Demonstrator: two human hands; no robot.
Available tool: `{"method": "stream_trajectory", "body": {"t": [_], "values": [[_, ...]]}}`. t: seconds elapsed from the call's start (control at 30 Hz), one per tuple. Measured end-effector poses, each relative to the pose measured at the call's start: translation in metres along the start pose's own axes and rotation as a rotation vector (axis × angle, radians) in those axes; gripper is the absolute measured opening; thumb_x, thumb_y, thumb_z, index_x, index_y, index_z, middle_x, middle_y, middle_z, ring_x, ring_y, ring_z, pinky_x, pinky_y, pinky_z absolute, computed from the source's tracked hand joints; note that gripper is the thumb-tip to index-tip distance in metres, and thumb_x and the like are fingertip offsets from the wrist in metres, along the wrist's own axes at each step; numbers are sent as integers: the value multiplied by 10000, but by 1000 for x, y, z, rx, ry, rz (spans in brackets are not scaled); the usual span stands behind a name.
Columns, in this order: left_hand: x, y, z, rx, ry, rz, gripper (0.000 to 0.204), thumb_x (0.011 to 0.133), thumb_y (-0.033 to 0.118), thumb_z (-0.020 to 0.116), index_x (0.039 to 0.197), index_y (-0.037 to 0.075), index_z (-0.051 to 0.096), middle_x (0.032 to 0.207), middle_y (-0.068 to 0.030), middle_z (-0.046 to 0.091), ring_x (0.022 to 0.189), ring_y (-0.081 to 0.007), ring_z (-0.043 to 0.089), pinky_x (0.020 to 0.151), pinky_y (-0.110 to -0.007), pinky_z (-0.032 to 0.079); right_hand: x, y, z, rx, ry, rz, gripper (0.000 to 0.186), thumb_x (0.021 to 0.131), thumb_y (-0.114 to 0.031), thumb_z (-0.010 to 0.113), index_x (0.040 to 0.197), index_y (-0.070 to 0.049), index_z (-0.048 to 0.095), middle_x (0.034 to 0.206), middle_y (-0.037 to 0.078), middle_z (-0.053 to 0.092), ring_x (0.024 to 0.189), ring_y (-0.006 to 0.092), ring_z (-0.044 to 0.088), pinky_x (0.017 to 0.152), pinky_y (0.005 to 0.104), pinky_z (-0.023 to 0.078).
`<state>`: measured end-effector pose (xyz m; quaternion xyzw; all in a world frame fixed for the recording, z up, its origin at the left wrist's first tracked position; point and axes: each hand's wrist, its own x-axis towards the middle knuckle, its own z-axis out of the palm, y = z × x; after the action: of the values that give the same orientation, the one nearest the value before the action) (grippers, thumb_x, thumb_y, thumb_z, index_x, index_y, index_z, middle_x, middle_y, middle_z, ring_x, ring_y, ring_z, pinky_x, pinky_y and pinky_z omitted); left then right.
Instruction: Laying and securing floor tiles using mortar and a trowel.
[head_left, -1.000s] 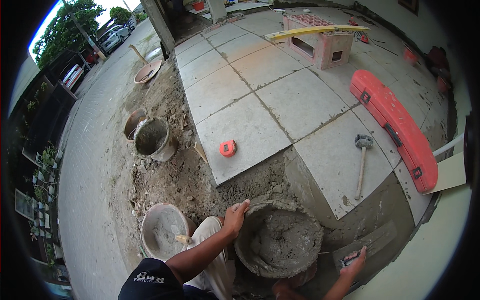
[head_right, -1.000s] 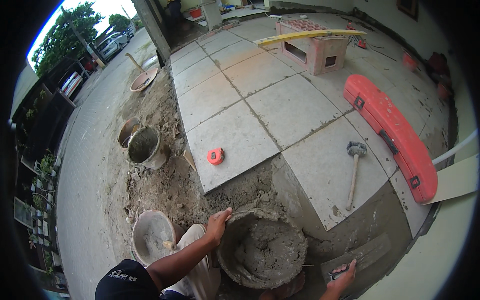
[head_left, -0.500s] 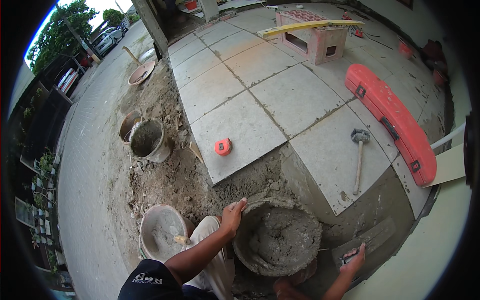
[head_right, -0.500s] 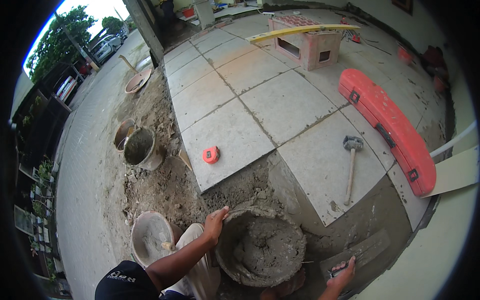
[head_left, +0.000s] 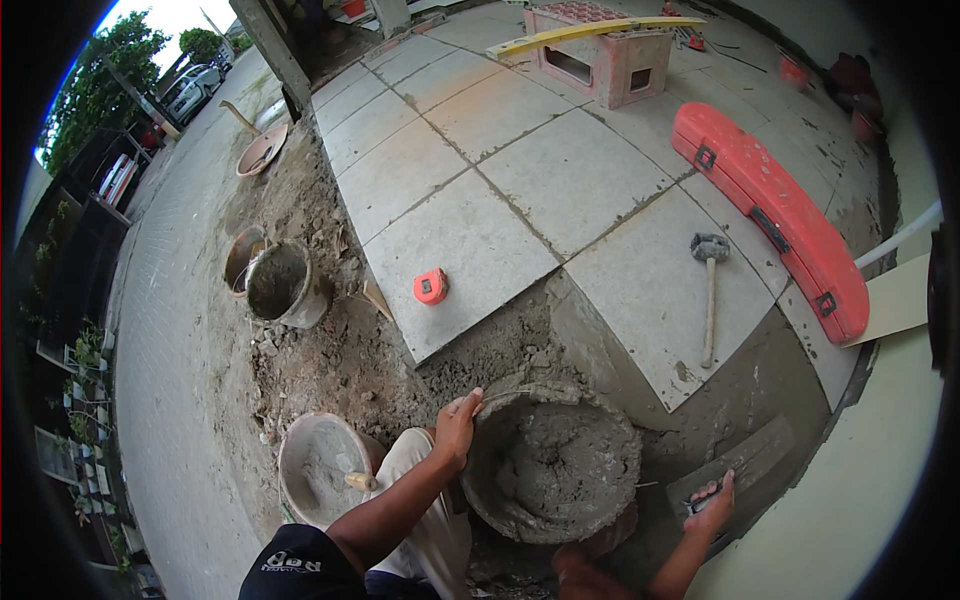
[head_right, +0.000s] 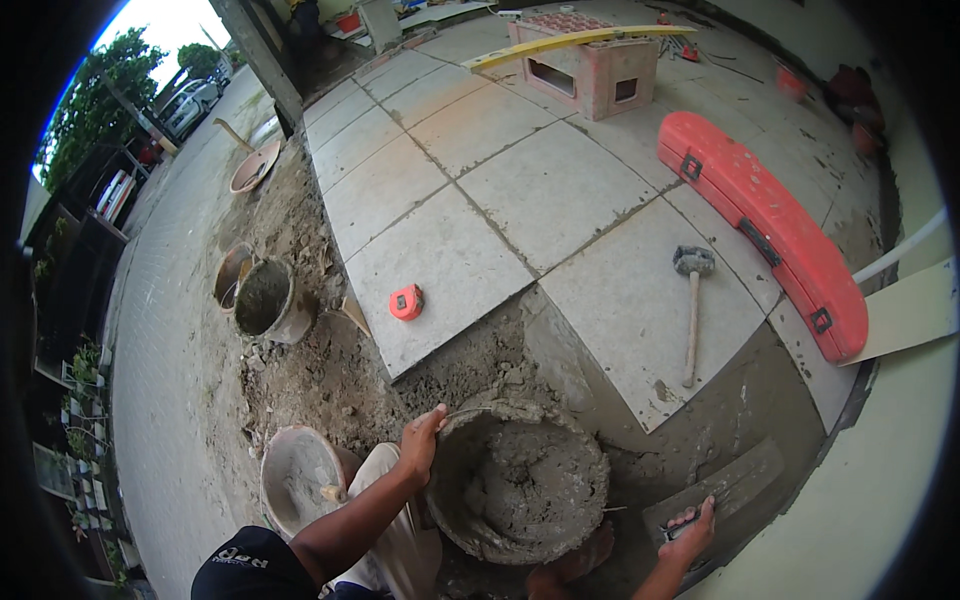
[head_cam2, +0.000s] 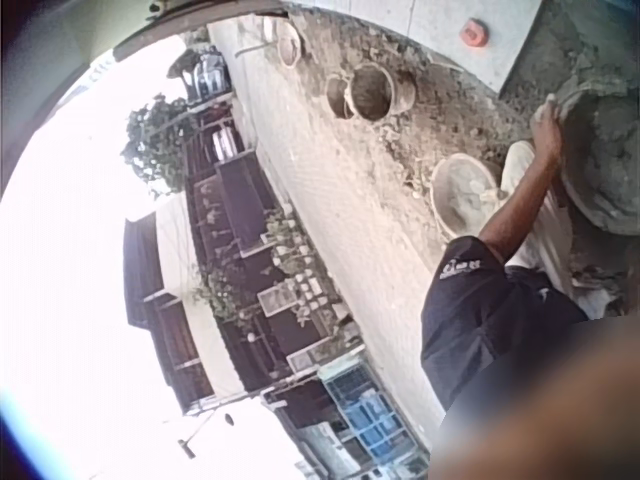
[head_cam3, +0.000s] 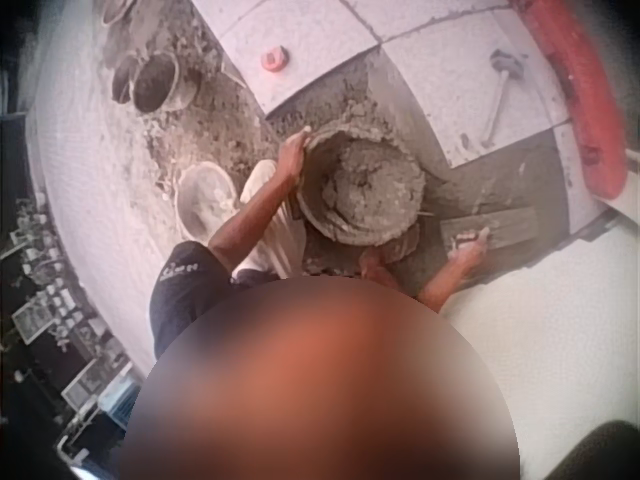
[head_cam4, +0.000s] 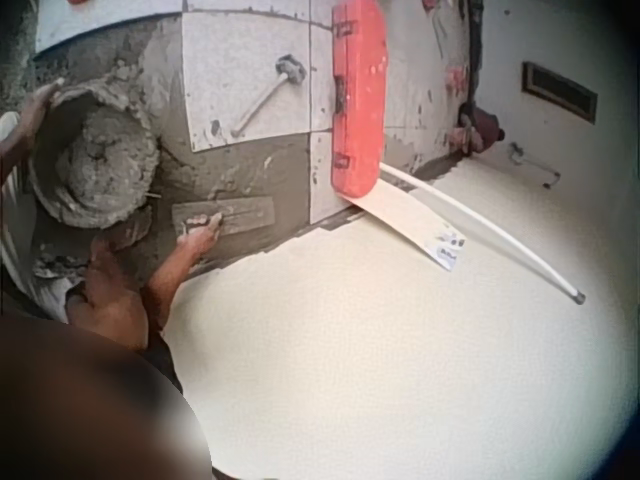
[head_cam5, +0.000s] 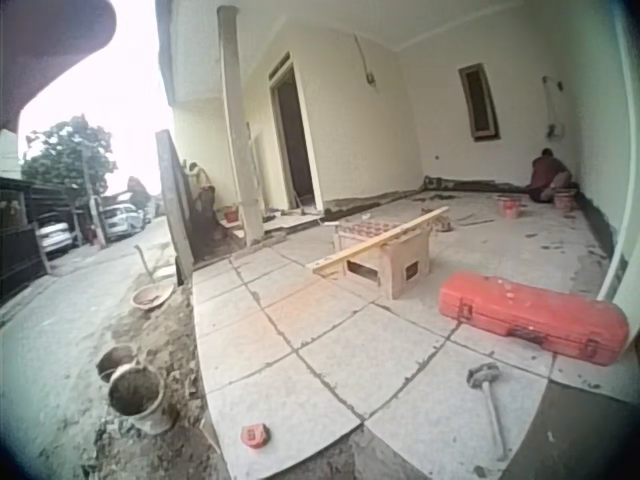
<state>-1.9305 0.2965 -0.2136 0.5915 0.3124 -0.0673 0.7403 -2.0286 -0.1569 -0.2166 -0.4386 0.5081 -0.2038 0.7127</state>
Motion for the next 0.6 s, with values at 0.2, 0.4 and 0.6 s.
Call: {"method": "stream_trajectory", "body": {"t": [0.2, 0.4, 0.6], "values": [[-2, 1, 6, -10, 25, -4, 330, 966, 397, 694, 963, 68, 682, 982, 31, 644, 977, -80, 552, 926, -244, 421, 1, -2, 1, -11, -11, 10, 255, 987, -390, 649, 962, -153, 557, 684, -44, 436, 549, 81, 437, 477, 266, 387], [-4, 7, 2, -31, 41, 2, 349, 986, 382, 680, 886, 49, 662, 900, 38, 622, 866, -61, 534, 839, -223, 420, -5, 0, 8, -53, -25, 2, 269, 981, -397, 656, 949, -150, 554, 690, -40, 435, 559, 83, 435, 484, 266, 385], [0, 0, 3, -21, 9, 10, 350, 987, 374, 678, 829, 64, 635, 844, 55, 571, 821, -50, 487, 781, -224, 404, 1, 5, -3, -86, -34, 3, 306, 969, -428, 668, 903, -163, 532, 683, -47, 433, 558, 76, 440, 488, 262, 383]]}}
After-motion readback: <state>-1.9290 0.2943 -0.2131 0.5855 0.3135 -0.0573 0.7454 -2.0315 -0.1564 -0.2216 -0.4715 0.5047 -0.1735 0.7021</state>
